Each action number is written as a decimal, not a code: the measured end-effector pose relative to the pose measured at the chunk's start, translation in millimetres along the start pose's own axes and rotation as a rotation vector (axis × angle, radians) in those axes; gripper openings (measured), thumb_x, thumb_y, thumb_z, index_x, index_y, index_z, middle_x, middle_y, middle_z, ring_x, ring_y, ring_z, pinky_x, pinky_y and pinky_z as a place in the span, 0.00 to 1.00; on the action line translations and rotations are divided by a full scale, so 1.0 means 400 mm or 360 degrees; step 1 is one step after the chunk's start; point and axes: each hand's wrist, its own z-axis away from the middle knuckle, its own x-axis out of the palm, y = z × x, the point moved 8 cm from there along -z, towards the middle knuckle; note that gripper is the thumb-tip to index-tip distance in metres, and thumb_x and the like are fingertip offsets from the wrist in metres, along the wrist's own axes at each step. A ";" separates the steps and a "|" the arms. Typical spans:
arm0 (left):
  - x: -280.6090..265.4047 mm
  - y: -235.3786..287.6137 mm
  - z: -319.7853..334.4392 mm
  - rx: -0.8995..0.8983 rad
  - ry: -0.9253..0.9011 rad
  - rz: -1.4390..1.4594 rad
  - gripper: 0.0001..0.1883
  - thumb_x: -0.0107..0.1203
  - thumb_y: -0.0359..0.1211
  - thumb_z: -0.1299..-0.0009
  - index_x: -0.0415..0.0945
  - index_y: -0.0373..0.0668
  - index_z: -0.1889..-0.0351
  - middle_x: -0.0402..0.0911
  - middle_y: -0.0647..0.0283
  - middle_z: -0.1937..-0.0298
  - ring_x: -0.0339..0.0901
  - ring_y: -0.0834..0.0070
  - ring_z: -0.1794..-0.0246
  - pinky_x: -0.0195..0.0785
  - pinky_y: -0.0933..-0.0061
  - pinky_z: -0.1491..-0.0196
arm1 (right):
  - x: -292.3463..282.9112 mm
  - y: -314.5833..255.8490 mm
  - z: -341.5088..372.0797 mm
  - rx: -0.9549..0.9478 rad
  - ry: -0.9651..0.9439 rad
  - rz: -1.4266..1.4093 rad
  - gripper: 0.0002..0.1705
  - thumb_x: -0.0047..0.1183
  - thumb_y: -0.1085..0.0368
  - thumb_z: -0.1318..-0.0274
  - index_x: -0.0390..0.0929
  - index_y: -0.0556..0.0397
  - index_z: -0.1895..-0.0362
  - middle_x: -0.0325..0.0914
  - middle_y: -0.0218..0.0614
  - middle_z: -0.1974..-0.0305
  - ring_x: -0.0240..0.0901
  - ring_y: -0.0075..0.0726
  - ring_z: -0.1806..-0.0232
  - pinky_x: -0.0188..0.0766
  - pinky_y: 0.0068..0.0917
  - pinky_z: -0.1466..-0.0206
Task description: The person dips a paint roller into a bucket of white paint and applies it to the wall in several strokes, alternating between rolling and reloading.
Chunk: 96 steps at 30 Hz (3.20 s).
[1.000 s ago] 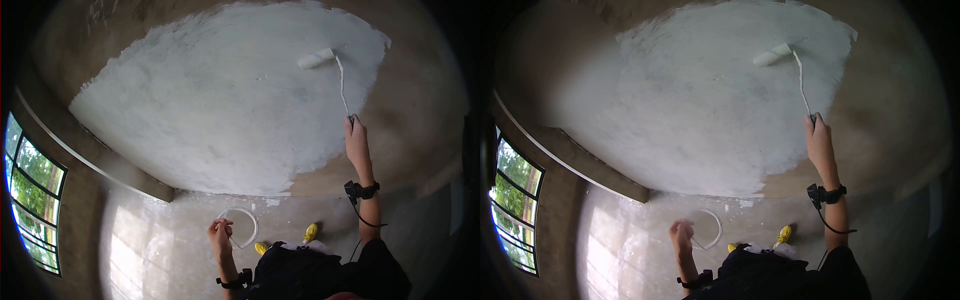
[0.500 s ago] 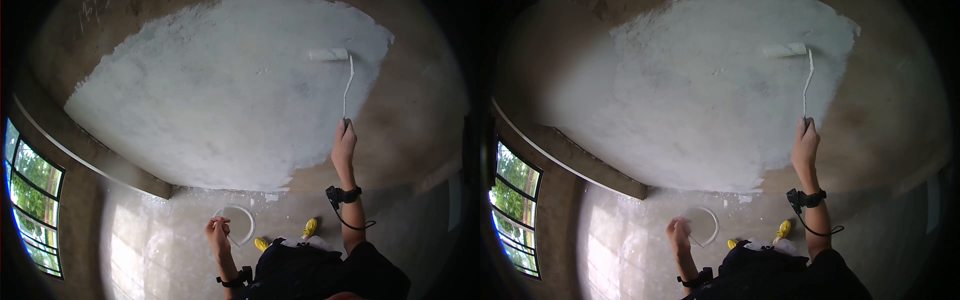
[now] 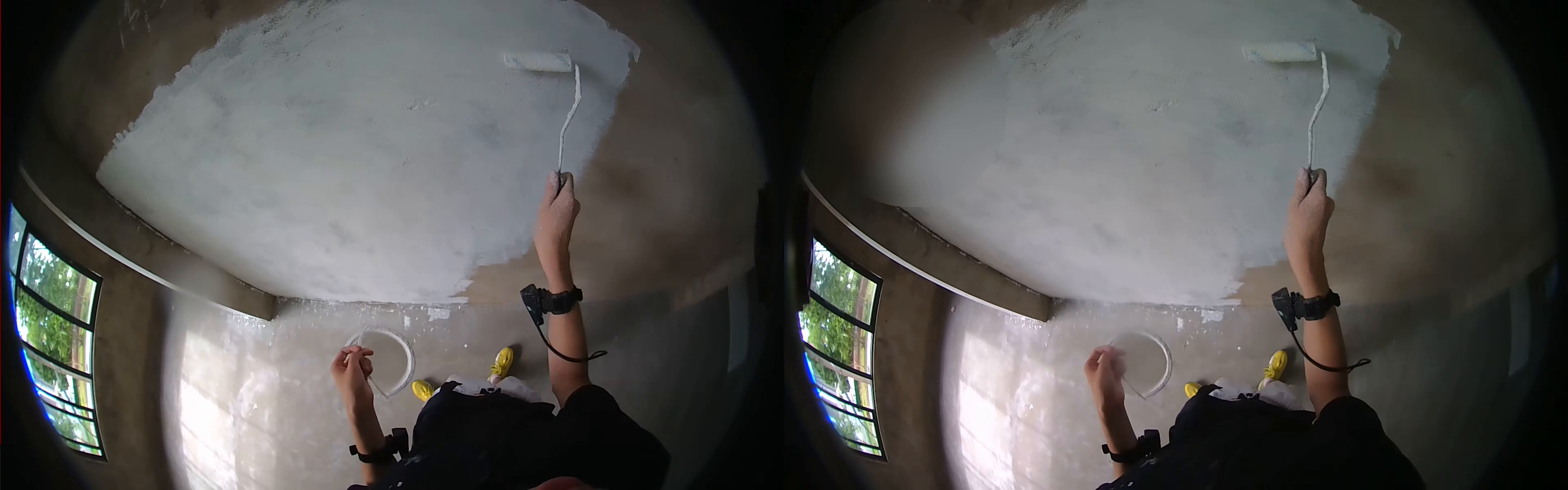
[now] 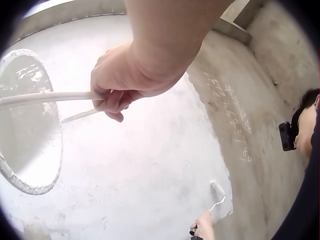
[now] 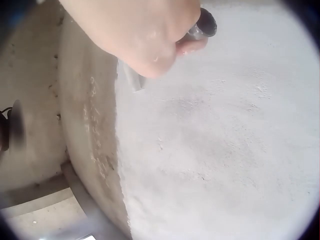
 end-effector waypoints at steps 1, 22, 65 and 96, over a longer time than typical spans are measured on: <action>-0.002 -0.006 -0.002 -0.0012 -0.0002 -0.0019 0.03 0.47 0.20 0.36 0.71 0.35 0.68 0.79 0.53 0.72 0.57 0.86 0.87 0.46 0.83 0.83 | 0.003 -0.003 -0.004 0.0029 -0.0025 -0.0021 0.15 0.39 0.61 0.31 0.64 0.61 0.67 0.65 0.47 0.83 0.62 0.50 0.82 0.61 0.40 0.75; 0.009 -0.010 -0.004 -0.0035 -0.0043 -0.0016 0.04 0.46 0.19 0.37 0.71 0.34 0.69 0.79 0.53 0.73 0.58 0.86 0.88 0.45 0.82 0.84 | 0.097 0.111 0.115 0.0194 -0.0130 -0.0127 0.17 0.38 0.60 0.31 0.64 0.61 0.69 0.68 0.51 0.82 0.67 0.56 0.80 0.62 0.41 0.74; 0.081 -0.003 0.014 -0.0067 -0.0091 -0.0084 0.04 0.46 0.20 0.35 0.71 0.36 0.68 0.79 0.54 0.71 0.56 0.87 0.86 0.45 0.83 0.82 | 0.147 0.501 0.318 0.0276 -0.0372 0.0121 0.17 0.39 0.58 0.32 0.68 0.61 0.66 0.72 0.53 0.78 0.71 0.62 0.72 0.64 0.46 0.67; 0.073 0.026 0.023 -0.0046 -0.0063 -0.0020 0.03 0.47 0.21 0.34 0.72 0.36 0.68 0.79 0.53 0.71 0.58 0.85 0.85 0.48 0.83 0.81 | 0.239 0.785 0.658 0.0693 -0.0811 0.0349 0.19 0.35 0.54 0.31 0.67 0.60 0.61 0.76 0.61 0.71 0.73 0.69 0.64 0.66 0.57 0.65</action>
